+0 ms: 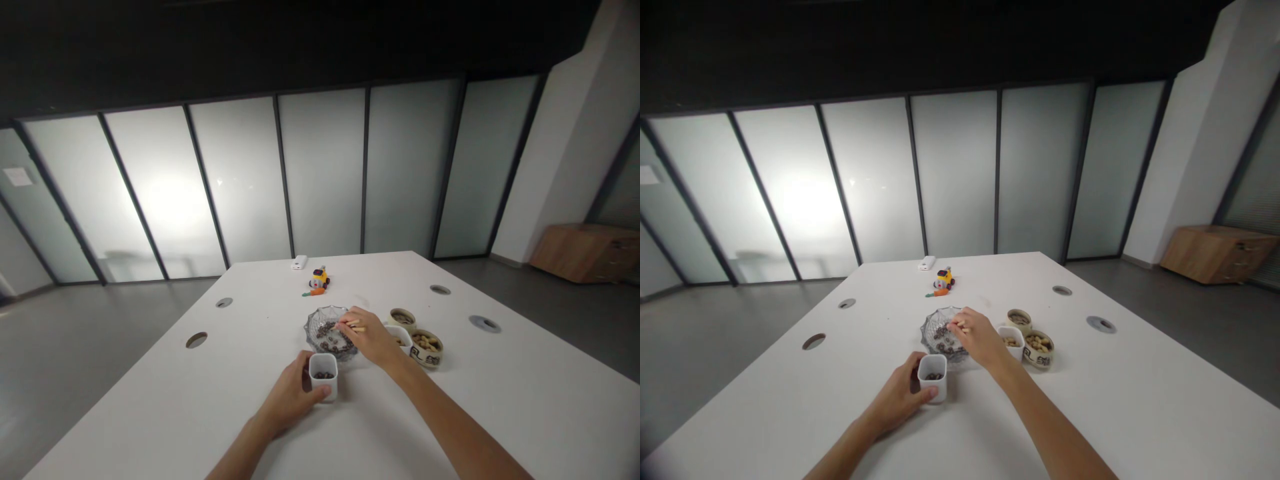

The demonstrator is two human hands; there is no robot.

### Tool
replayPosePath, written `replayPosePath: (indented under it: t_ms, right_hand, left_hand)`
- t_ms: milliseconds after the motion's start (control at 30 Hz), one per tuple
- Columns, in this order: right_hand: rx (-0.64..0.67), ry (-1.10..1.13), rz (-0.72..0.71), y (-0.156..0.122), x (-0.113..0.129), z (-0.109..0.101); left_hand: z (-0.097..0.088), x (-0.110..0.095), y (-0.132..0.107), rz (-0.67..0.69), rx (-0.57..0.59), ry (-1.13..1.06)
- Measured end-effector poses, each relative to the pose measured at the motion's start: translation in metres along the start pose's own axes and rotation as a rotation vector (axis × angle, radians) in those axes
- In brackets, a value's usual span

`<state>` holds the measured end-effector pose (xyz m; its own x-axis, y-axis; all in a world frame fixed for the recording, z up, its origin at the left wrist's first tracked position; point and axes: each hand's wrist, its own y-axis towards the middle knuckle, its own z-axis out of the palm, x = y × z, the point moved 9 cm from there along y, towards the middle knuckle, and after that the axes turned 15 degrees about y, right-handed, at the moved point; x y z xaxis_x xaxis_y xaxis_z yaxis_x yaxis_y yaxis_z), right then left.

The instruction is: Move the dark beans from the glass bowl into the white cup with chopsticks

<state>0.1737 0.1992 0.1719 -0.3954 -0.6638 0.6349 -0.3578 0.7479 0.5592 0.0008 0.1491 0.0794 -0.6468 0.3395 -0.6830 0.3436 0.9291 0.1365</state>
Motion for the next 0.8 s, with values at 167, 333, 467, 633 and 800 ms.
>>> replayPosePath:
  t_ms: [167,333,467,633,800]
  right_hand:
    - [-0.010,0.012,0.001,0.000,0.002,-0.001]
    - [-0.052,0.050,-0.003,0.002,0.007,-0.018]
    - [-0.103,0.203,0.048,0.005,0.012,-0.045]
    - [0.007,0.468,0.297,0.002,0.014,-0.048]
    - [0.095,0.586,0.383,-0.002,0.016,-0.040]
  left_hand:
    - [0.000,0.001,0.000,0.003,-0.001,0.004]
    - [0.000,0.001,0.000,-0.021,0.010,0.016]
    - [-0.001,0.000,0.000,-0.040,0.015,0.032]
    - [-0.001,0.000,0.000,-0.040,0.018,0.040]
    - [0.000,0.001,0.000,-0.019,0.012,0.031]
